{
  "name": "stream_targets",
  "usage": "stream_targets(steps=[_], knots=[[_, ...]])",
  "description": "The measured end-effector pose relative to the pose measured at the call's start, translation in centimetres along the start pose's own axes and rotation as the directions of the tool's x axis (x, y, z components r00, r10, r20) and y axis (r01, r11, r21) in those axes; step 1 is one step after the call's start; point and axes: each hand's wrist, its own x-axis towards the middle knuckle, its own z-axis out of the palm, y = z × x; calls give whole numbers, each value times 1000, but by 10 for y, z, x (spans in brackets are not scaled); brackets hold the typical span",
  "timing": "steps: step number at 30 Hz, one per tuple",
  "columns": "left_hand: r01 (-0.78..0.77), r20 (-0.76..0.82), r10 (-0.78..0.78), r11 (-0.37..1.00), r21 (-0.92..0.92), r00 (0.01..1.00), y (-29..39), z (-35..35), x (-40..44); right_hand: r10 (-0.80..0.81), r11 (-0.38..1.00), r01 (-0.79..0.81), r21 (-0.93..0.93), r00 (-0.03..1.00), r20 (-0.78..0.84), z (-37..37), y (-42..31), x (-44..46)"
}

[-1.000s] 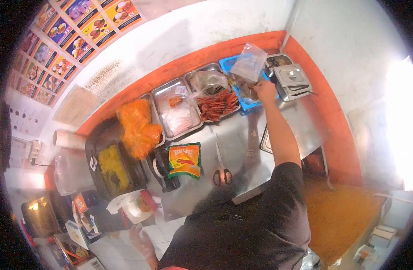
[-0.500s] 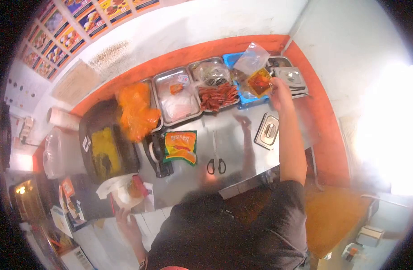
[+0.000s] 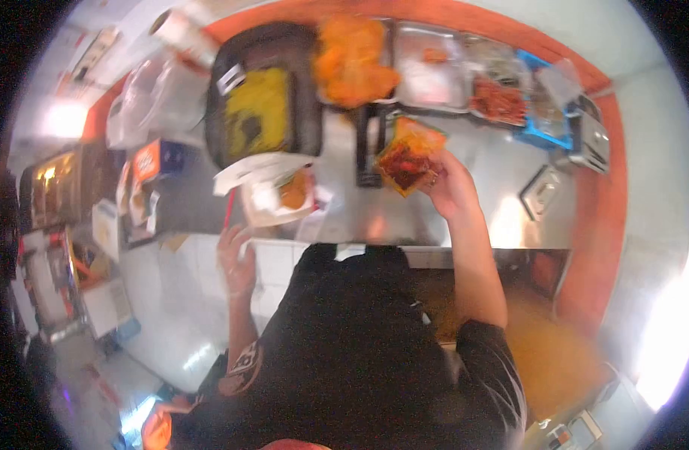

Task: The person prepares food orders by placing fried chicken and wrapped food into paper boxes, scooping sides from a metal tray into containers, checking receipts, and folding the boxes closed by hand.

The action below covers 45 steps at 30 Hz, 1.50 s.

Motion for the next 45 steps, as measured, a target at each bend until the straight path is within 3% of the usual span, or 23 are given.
stream_targets(steps=[7, 10, 13, 14, 16, 19, 23, 25, 26, 29, 34, 37, 40, 42, 45], knots=[[11, 14, -10, 996, -89, 1000, -85, -45, 27, 234, 970, -237, 61, 971, 52, 94, 154, 1], [-11, -19, 7, 983, -186, 1000, -145, -49, 36, 228, 957, -230, 176, 973, 36, 130, 198, 16], [-61, -6, 62, 998, 16, 998, -160, -70, 52, -31, 994, 3, -110, 967, -254, 152, 216, 16], [-60, -3, 60, 998, -7, 998, -156, -76, 61, -111, 981, 52, -188, 941, -320, 158, 215, 9], [-51, 8, 52, 997, -52, 999, -147, -82, 75, -252, 942, 161, -295, 919, -302, 152, 210, 3], [-170, -68, 161, 971, -166, 985, -147, -57, 95, -392, 877, 254, -409, 869, -301, 136, 210, -2], [-94, 40, 111, 948, -304, 993, -111, -40, 120, -457, 822, 272, -501, 840, -294, 111, 225, 5], [38, 144, 17, 930, -366, 989, -101, -29, 127, -577, 647, 337, -684, 803, -150, 109, 228, 15], [27, 124, 22, 924, -382, 992, -97, -22, 128, -619, 545, 363, -756, 782, -71, 109, 229, 20], [-55, 40, 78, 915, -400, 996, -96, 0, 126, -779, 353, 628, -693, 608, 154, 155, 206, 25], [-270, -61, 263, 933, -237, 963, -110, 19, 110, -761, 113, 537, -836, 587, 274, 158, 199, 42], [-377, 40, 376, 926, 11, 926, -108, 8, 91, -806, 42, 440, -897, 546, 230, 142, 224, 38], [-333, 25, 332, 941, 60, 943, -114, 30, 73, -833, 20, 373, -928, 519, 190, 128, 250, 38], [-220, 11, 220, 972, 87, 976, -115, 46, 62, -848, -36, 318, -948, 492, 197, 124, 259, 40], [-63, -19, 64, 997, 53, 998, -118, 65, 57, -829, -1, 317, -948, 531, 178, 118, 265, 42]])
